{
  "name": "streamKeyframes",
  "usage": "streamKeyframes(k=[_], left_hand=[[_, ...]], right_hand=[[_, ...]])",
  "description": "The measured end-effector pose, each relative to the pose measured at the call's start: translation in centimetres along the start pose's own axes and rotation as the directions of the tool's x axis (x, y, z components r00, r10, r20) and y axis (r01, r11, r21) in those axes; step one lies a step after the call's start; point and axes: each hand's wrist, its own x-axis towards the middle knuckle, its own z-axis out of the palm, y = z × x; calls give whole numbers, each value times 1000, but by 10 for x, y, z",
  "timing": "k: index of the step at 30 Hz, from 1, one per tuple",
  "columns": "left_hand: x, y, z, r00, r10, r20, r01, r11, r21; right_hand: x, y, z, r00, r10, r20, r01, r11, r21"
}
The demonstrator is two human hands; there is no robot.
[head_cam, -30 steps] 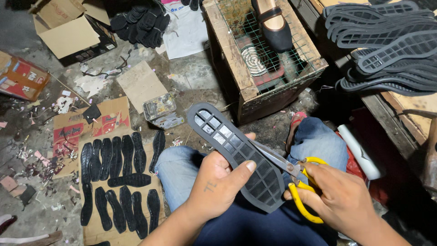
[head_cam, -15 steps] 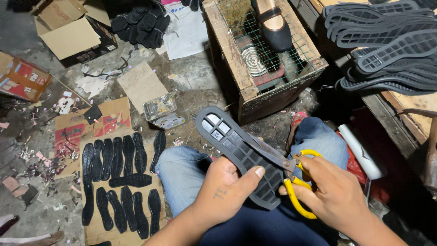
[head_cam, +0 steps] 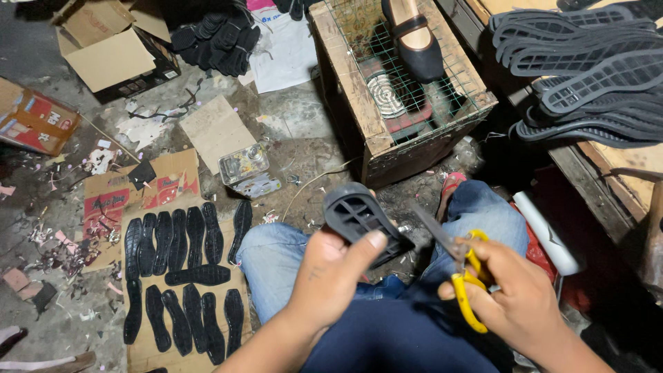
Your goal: The person trims the edges of a gray rubber shoe sole using yellow-handled shears. They hold the sole in the left hand and cut along the perimeter, then place the trimmed piece aside and pick up another sole to continue trimming.
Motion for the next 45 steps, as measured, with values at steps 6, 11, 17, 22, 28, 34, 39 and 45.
streamKeyframes(k=[6,11,17,22,28,34,39,45], left_hand=[[-2,7,-4,999,-12,40,25,932,-363],[-6,12,-4,994,16,109,31,909,-416],[-7,3,-6,988,20,155,52,891,-450],[-8,1,-7,990,1,142,63,891,-449],[-3,8,-2,959,166,229,5,799,-601],[1,18,-1,960,129,247,19,854,-520],[-3,24,5,943,166,287,19,838,-545],[-9,32,9,934,187,305,5,845,-535]], right_hand=[[5,-6,1,998,-53,-14,53,998,-15],[8,-16,1,997,-71,14,73,972,-222],[12,-23,2,990,-134,-35,121,962,-243],[11,-19,4,993,-114,-39,103,971,-216],[6,-7,6,998,63,28,-58,986,-159],[11,-12,5,999,-41,-28,40,997,-63],[16,-30,-7,982,-176,-74,160,970,-184],[16,-43,-25,974,-214,-70,188,944,-271]])
